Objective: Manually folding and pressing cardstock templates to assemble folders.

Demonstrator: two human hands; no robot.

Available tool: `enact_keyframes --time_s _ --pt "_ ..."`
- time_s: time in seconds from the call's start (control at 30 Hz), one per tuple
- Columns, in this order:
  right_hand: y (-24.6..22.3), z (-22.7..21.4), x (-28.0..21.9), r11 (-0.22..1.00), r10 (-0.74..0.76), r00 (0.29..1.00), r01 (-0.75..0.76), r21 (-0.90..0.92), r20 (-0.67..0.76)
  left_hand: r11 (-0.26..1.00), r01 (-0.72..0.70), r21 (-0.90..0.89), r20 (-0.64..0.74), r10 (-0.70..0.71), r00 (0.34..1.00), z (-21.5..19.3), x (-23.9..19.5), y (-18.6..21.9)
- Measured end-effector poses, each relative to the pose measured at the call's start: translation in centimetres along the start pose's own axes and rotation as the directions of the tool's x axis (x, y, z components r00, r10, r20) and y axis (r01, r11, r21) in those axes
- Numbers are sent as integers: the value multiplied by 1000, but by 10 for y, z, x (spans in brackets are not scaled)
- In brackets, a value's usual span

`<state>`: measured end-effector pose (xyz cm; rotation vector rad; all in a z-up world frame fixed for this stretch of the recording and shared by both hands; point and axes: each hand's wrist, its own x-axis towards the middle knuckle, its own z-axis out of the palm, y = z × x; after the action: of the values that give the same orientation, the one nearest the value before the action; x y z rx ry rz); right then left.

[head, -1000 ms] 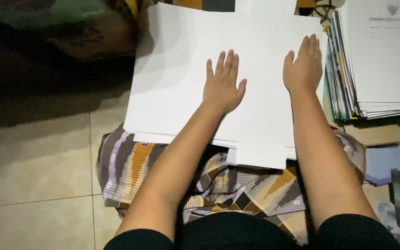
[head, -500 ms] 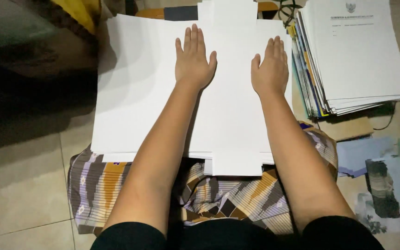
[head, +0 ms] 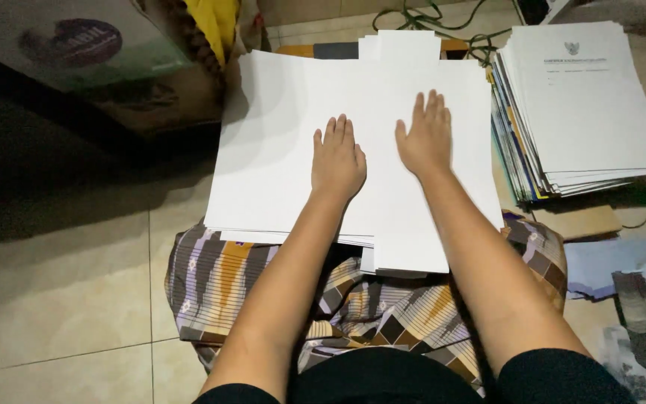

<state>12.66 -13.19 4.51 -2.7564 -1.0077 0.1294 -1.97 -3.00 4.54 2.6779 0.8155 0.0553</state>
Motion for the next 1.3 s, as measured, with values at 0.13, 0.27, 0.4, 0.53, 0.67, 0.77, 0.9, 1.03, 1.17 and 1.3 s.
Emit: enact_keyframes --time_s 0.13,0.27,0.4,0.53,0.67,0.77,0.9,1.03,1.17,1.3 --pt "-53 10 0 988 -151 985 149 28 88 1000 -13 -20 -6 13 1000 4 2 -6" --pt "-75 17 28 979 -204 976 203 26 70 998 16 -56 -71 -20 997 7 3 -9" --pt "-67 16 49 992 72 997 -68 103 -35 994 40 -97 -95 -49 994 -2 0 -5" --pt "-10 13 61 967 238 970 -233 107 -42 995 36 -94 -122 -48 991 -2 -3 -5" --pt "51 1 38 986 133 990 -128 111 -37 995 50 -84 -140 -62 988 -3 0 -3" --pt "59 -11 -23 998 46 998 -48 41 39 993 64 -103 -139 -78 987 0 -4 0" --pt "40 -26 -118 987 -151 962 161 -27 226 990 91 -103 -147 -106 983 -1 -5 1" --pt "45 -21 -149 953 -289 872 299 37 396 988 110 -106 -133 -123 983 0 -4 -1" --pt "70 -7 -88 958 -271 906 288 -4 326 993 75 -89 -143 -88 986 7 -3 -6" --pt "56 5 5 997 -76 995 77 -7 66 994 72 -81 -130 -82 988 7 0 -5"
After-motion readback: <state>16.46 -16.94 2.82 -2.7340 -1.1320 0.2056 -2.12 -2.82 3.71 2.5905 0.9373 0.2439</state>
